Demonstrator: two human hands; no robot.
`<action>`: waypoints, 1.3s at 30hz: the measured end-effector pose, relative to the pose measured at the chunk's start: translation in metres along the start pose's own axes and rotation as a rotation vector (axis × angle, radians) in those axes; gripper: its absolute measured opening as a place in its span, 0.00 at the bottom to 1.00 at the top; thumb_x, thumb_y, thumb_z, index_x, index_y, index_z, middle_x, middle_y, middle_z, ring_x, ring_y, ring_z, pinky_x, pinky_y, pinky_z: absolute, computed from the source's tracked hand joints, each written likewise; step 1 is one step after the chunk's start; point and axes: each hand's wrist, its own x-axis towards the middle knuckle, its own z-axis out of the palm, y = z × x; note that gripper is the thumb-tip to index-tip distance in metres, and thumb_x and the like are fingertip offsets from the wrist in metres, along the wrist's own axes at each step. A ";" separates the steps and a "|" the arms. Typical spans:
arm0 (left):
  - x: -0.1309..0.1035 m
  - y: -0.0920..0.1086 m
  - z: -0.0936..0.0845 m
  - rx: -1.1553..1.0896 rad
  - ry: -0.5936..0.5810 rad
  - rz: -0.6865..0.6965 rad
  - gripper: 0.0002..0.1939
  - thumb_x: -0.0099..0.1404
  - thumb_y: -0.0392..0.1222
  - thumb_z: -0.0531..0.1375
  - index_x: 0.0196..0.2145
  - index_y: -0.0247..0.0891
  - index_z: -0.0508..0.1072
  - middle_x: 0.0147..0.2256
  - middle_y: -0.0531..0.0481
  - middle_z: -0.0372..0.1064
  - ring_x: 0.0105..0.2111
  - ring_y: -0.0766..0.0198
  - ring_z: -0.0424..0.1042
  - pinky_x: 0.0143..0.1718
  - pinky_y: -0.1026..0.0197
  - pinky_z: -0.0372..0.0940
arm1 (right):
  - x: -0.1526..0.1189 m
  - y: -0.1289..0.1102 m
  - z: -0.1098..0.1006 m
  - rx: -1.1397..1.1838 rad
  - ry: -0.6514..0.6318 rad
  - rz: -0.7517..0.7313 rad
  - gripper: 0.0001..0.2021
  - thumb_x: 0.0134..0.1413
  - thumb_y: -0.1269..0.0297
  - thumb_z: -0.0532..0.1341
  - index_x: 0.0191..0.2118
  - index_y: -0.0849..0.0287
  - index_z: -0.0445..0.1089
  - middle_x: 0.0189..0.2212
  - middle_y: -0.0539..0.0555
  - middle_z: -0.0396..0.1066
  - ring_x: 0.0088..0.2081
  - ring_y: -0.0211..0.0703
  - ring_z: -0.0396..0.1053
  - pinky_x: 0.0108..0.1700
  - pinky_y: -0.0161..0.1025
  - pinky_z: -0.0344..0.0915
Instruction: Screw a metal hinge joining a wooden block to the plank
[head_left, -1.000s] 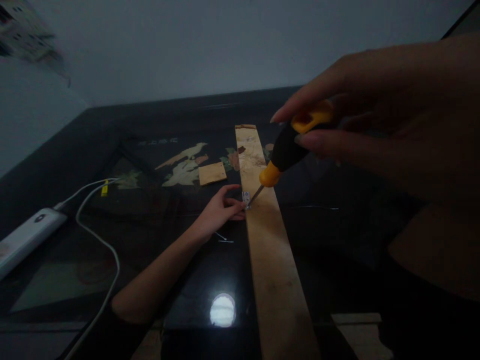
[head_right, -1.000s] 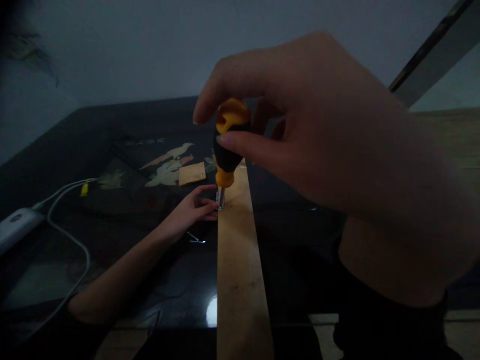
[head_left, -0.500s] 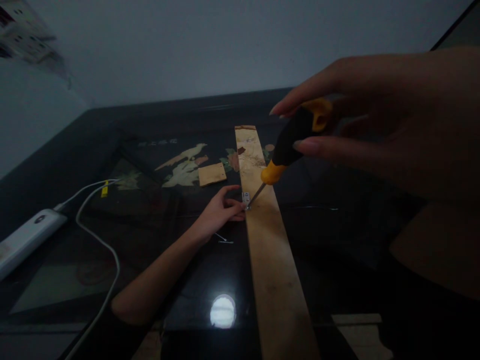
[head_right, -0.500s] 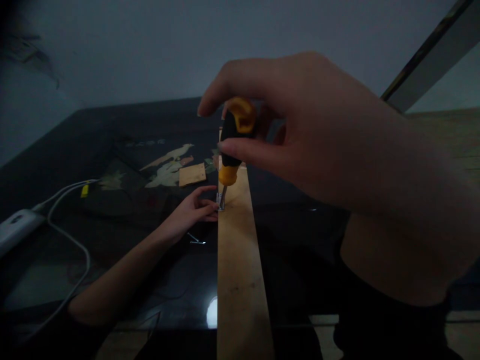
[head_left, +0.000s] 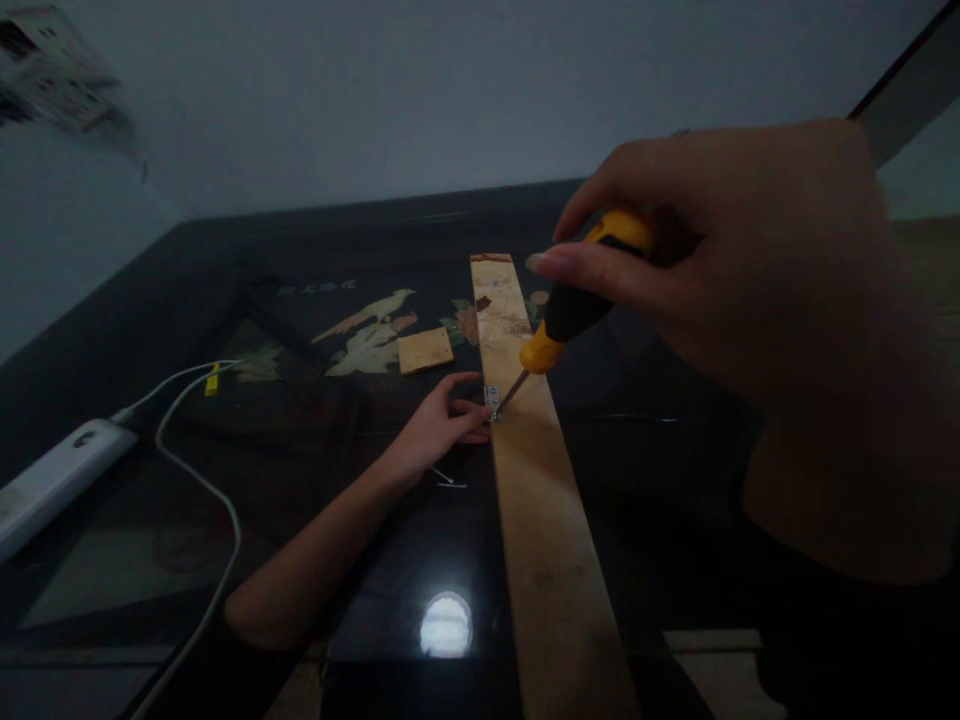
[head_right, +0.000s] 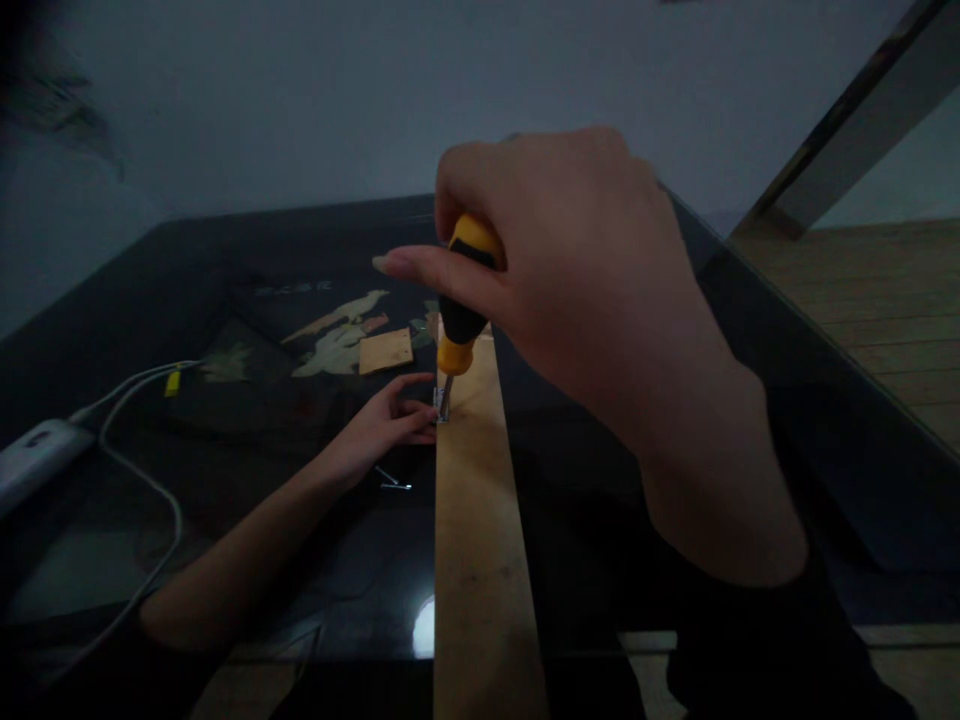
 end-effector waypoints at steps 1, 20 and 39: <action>0.000 0.000 -0.001 0.002 -0.003 0.001 0.27 0.60 0.29 0.61 0.55 0.34 0.58 0.29 0.51 0.72 0.26 0.68 0.75 0.32 0.65 0.72 | 0.000 0.004 -0.001 0.061 -0.020 -0.054 0.21 0.54 0.46 0.57 0.38 0.60 0.73 0.29 0.52 0.70 0.29 0.42 0.66 0.29 0.40 0.52; -0.001 0.002 -0.003 -0.002 0.009 -0.006 0.27 0.59 0.30 0.62 0.54 0.35 0.59 0.29 0.51 0.72 0.26 0.67 0.75 0.35 0.62 0.72 | 0.003 -0.001 -0.002 0.168 -0.044 -0.116 0.14 0.52 0.50 0.61 0.37 0.55 0.71 0.26 0.46 0.69 0.32 0.40 0.69 0.35 0.39 0.61; -0.002 0.000 0.001 -0.007 0.002 0.022 0.26 0.59 0.30 0.61 0.53 0.35 0.59 0.28 0.52 0.72 0.27 0.67 0.75 0.34 0.62 0.72 | 0.001 -0.013 0.002 0.250 0.019 -0.092 0.16 0.53 0.54 0.61 0.41 0.61 0.70 0.33 0.48 0.72 0.34 0.40 0.70 0.34 0.38 0.62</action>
